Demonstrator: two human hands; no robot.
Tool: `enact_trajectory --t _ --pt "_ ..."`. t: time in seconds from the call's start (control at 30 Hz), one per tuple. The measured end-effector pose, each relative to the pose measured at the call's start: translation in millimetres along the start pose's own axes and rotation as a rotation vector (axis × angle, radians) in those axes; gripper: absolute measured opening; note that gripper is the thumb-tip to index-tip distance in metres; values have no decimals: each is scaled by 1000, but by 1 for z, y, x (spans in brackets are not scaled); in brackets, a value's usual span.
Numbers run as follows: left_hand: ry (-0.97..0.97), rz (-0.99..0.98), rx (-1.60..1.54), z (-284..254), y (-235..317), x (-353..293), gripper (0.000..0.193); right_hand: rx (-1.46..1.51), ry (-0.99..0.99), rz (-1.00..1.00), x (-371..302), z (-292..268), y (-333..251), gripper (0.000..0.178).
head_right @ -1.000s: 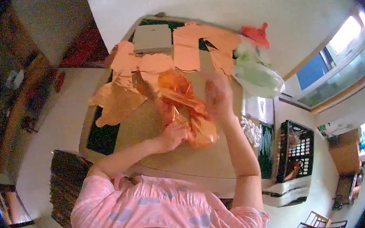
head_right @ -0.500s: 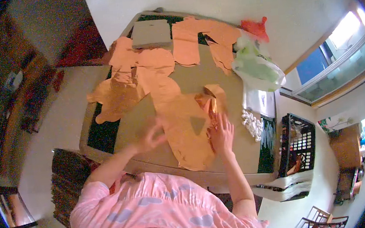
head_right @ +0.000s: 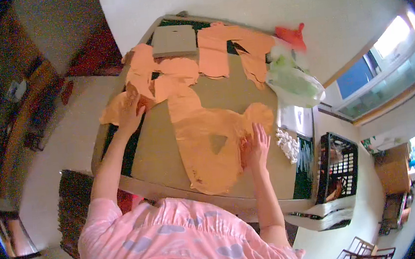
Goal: Folding deflated Mylar balloons and placing them into clear plastic packaging bags.
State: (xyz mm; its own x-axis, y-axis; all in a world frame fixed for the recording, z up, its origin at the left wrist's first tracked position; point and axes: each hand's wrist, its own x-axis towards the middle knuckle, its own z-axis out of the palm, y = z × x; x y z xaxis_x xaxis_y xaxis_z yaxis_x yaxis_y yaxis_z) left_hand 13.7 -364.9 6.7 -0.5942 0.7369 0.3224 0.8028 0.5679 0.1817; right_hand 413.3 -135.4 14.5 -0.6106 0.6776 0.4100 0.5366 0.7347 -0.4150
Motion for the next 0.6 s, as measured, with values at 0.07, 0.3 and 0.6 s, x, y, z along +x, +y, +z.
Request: enact_trajectory --t 0.07,0.3,0.6 --pt "-199 81 -212 -30 57 2 51 19 16 38 13 -6 24 47" --pt "-68 365 -63 18 114 -50 42 -205 -219 56 44 30 49 47" --pt "-30 291 -198 23 121 -30 42 -69 -140 78 105 15 50 31"
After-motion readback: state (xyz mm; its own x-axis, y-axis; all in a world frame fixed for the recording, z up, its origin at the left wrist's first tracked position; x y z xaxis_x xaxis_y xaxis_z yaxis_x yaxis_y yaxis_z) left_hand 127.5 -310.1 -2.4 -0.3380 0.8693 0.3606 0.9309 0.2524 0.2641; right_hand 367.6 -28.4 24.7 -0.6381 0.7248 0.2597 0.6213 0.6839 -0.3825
